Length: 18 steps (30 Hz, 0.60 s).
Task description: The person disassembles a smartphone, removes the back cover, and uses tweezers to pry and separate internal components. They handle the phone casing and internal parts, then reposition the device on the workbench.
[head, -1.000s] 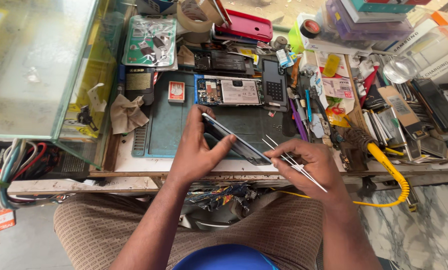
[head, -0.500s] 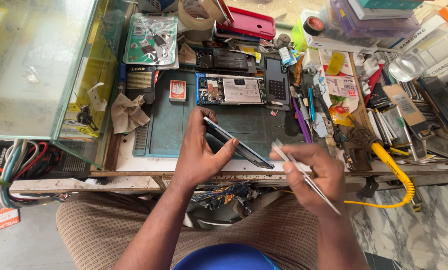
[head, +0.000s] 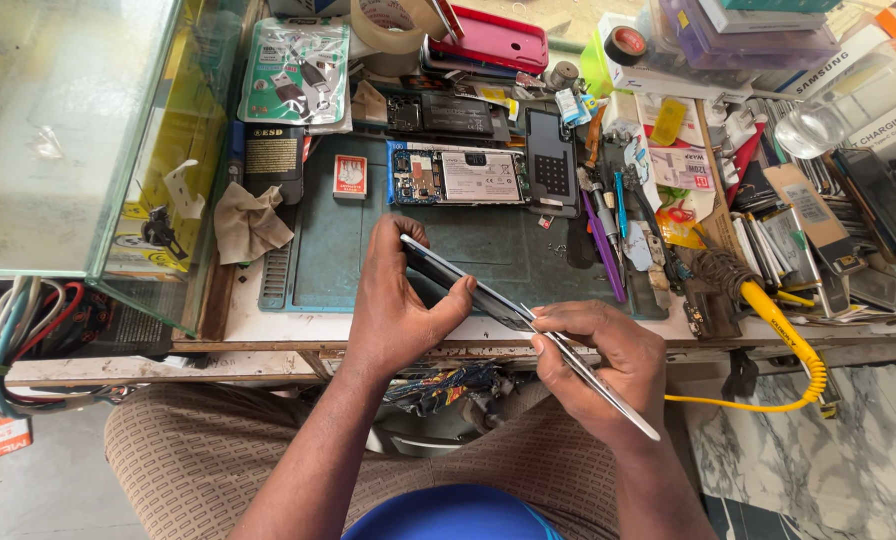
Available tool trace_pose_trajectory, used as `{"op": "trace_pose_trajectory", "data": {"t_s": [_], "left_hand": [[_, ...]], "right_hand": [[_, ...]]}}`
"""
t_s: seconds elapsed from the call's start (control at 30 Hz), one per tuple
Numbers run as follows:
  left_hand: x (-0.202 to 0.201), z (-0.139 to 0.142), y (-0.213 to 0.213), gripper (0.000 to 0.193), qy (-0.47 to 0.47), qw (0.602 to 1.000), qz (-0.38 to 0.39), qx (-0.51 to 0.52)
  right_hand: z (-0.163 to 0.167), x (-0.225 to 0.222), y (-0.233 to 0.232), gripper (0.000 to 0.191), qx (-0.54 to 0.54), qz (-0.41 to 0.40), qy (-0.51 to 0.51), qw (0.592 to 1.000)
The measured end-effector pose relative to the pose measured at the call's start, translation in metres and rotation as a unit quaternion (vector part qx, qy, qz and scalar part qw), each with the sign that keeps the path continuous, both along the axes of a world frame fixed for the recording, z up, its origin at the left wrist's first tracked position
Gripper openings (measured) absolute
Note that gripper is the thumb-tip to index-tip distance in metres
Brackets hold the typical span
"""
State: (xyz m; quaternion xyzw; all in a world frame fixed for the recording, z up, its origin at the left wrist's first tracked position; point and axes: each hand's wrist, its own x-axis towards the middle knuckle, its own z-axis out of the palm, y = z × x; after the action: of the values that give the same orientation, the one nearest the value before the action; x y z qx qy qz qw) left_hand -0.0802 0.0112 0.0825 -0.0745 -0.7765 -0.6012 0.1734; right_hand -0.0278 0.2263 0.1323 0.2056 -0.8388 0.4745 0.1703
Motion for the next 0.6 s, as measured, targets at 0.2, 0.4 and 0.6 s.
{"op": "trace_pose_trajectory", "data": {"t_s": [0.2,0.4,0.6], "left_hand": [[-0.001,-0.001,0.001,0.057,-0.01,1.0,-0.007,0.004],[0.0,0.003,0.0,0.055,-0.013,1.0,-0.007,0.004],[-0.002,0.009,0.0,0.055,-0.046,0.999,0.012,0.017]], "right_hand": [[0.0,0.002,-0.003,0.017,0.064,-0.027,0.046,0.997],[-0.008,0.003,-0.015,0.017,0.09,-0.064,0.12,0.987],[-0.003,-0.003,-0.011,0.015,0.008,-0.039,0.03,0.999]]}}
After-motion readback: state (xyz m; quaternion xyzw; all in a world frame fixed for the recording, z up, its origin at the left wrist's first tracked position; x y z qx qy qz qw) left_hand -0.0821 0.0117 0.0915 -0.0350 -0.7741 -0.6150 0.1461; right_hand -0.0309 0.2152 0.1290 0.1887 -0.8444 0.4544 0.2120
